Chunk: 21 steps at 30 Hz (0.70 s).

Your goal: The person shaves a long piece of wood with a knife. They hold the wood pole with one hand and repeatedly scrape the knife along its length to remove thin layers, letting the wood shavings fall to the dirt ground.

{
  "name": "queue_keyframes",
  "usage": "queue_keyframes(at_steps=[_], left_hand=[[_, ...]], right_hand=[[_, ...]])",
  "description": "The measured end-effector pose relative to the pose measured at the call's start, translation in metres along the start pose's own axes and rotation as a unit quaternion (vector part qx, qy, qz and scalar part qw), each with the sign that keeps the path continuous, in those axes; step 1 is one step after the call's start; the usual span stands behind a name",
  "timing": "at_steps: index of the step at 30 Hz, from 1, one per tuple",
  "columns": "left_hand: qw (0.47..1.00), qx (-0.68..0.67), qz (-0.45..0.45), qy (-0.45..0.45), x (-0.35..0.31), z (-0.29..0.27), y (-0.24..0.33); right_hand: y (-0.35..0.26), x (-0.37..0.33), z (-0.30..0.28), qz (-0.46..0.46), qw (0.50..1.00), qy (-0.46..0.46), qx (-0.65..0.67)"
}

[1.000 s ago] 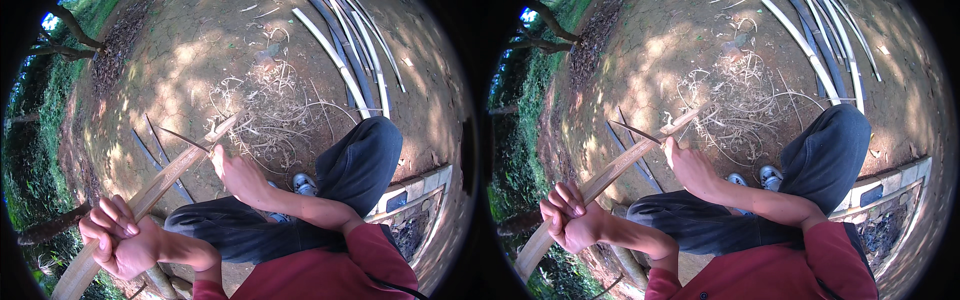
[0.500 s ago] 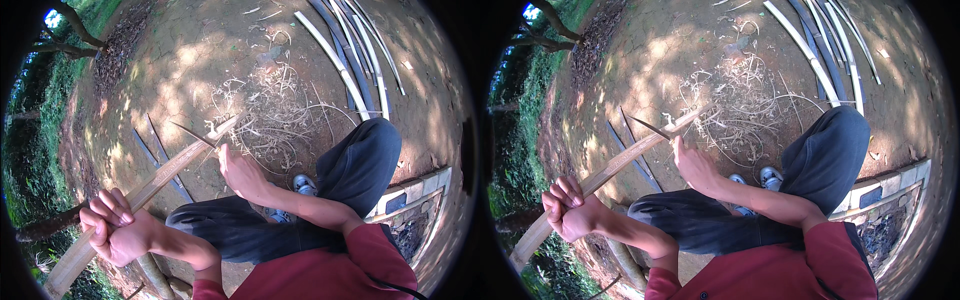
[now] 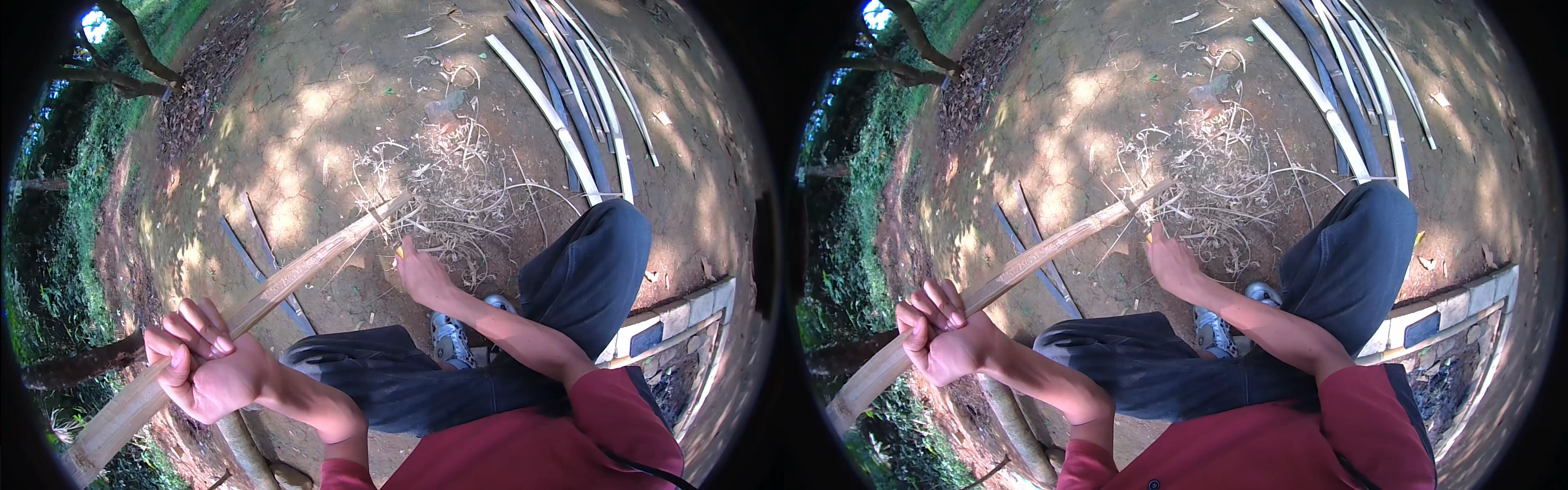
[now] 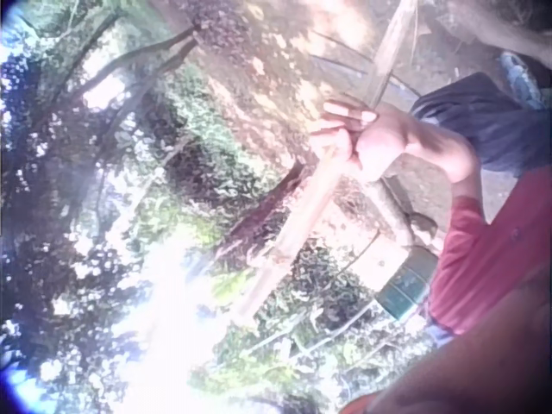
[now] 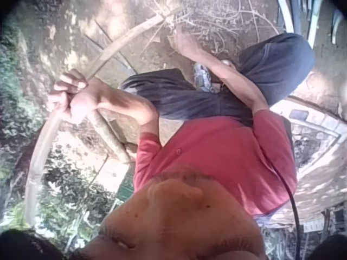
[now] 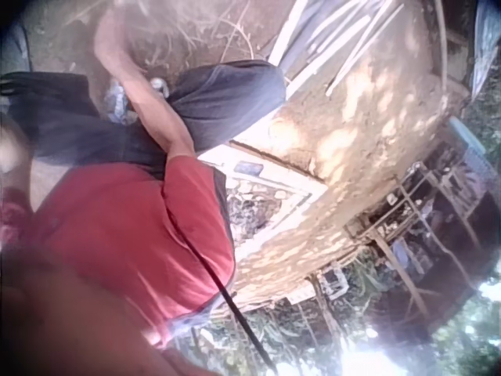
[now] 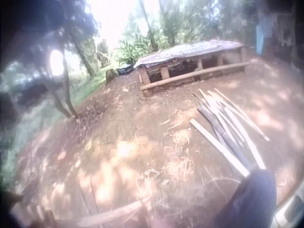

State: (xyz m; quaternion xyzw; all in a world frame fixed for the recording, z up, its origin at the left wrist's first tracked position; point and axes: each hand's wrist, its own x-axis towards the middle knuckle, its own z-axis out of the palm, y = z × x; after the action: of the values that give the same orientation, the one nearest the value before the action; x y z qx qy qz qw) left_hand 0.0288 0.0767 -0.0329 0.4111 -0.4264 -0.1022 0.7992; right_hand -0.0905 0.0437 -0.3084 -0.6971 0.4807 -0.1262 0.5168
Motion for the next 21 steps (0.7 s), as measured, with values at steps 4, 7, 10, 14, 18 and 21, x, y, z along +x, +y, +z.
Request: queue_keyframes(at_steps=[4,7,10,14,18,21], left_hand=[[1.000,-0.015,0.000,-0.016,0.000,0.000,-0.004],[0.999,-0.030,-0.004,-0.032,0.003,-0.009,-0.006],[0.999,-0.031,-0.001,-0.038,0.005,-0.015,0.000],[0.999,-0.014,0.000,-0.043,0.001,-0.014,0.000],[0.999,-0.021,0.003,-0.049,0.000,-0.012,0.000],[0.999,-0.021,0.003,-0.048,0.000,-0.011,0.000]], right_hand=[[-0.027,-0.010,-0.023,-0.044,0.998,0.026,0.026],[-0.045,-0.021,-0.031,-0.125,0.990,0.058,0.023],[-0.076,-0.042,-0.045,-0.138,0.990,0.010,0.039],[-0.083,-0.055,-0.037,-0.147,0.988,-0.019,0.046],[-0.071,-0.043,-0.034,-0.115,0.993,-0.021,0.014],[-0.054,-0.028,-0.032,-0.126,0.992,0.004,0.001]])
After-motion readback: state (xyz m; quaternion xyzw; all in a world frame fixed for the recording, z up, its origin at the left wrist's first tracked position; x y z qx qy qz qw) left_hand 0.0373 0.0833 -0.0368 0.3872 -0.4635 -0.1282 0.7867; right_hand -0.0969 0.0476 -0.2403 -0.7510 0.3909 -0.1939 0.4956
